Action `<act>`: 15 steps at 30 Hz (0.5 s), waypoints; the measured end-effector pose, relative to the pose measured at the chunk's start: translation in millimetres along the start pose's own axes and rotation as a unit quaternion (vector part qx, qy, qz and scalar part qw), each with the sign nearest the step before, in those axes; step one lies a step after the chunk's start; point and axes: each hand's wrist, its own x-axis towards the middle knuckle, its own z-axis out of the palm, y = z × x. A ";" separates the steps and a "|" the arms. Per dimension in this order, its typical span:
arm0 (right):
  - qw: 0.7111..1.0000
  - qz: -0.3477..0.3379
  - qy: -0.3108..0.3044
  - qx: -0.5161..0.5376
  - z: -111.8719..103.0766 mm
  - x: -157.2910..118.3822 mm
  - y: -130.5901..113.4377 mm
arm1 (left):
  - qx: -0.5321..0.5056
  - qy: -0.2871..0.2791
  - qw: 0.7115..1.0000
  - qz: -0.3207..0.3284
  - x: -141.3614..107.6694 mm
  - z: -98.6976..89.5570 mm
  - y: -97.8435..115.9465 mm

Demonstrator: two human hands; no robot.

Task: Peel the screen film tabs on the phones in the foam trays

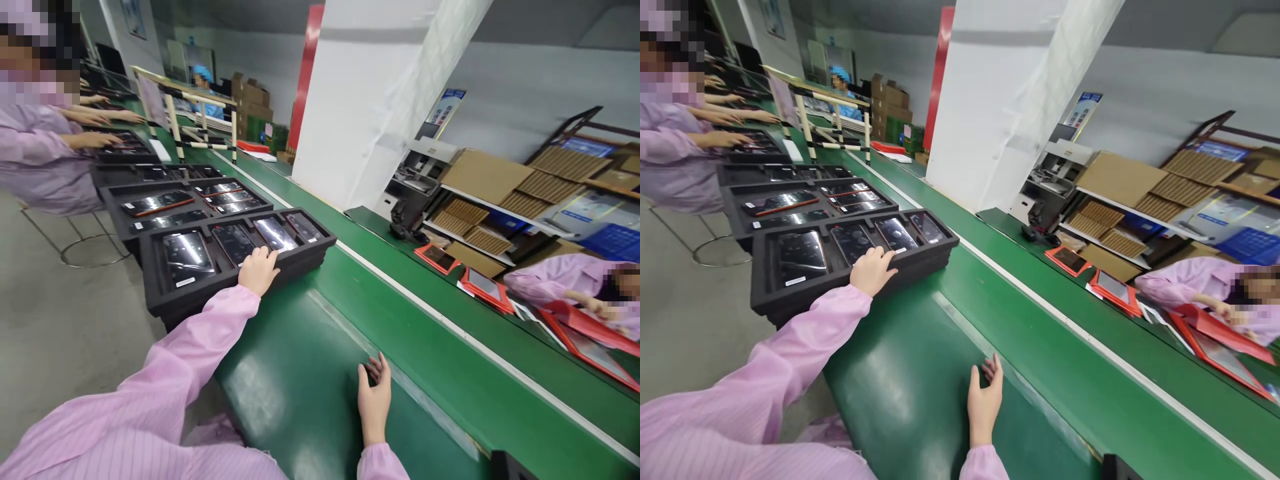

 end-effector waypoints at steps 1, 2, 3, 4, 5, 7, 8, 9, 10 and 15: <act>0.999 0.014 -0.012 0.040 4.5 7.2 -1.5 | -0.002 0.005 1.000 0.013 -8.8 -3.7 -1.6; 0.996 0.027 -0.029 0.076 7.0 12.8 -2.2 | -0.004 0.010 1.000 0.028 -19.5 -7.6 -2.9; 0.991 0.042 -0.048 0.114 7.6 17.2 -2.6 | -0.006 0.013 0.999 0.043 -31.4 -11.8 -4.0; 0.983 0.061 -0.068 0.156 6.4 20.3 -3.3 | -0.008 0.015 0.998 0.060 -44.3 -16.0 -5.0; 0.971 0.088 -0.086 0.204 3.7 22.4 -4.5 | -0.011 0.016 0.996 0.082 -57.4 -20.2 -6.0; 0.932 0.154 -0.127 0.303 -5.0 23.4 -9.4 | -0.028 0.032 0.989 0.142 -83.1 -28.0 -7.4; 0.908 0.185 -0.149 0.345 -10.5 22.3 -12.5 | -0.046 0.051 0.980 0.188 -94.9 -31.7 -7.5; 0.887 0.213 -0.170 0.373 -16.7 20.2 -15.3 | -0.065 0.076 0.967 0.235 -105.9 -35.1 -6.8; 0.873 0.237 -0.186 0.383 -23.5 16.9 -17.3 | -0.084 0.099 0.950 0.284 -115.9 -38.4 -5.1; 0.904 0.316 -0.171 0.232 -73.8 -14.0 -1.3 | -0.164 0.171 0.862 0.448 -149.0 -53.6 18.7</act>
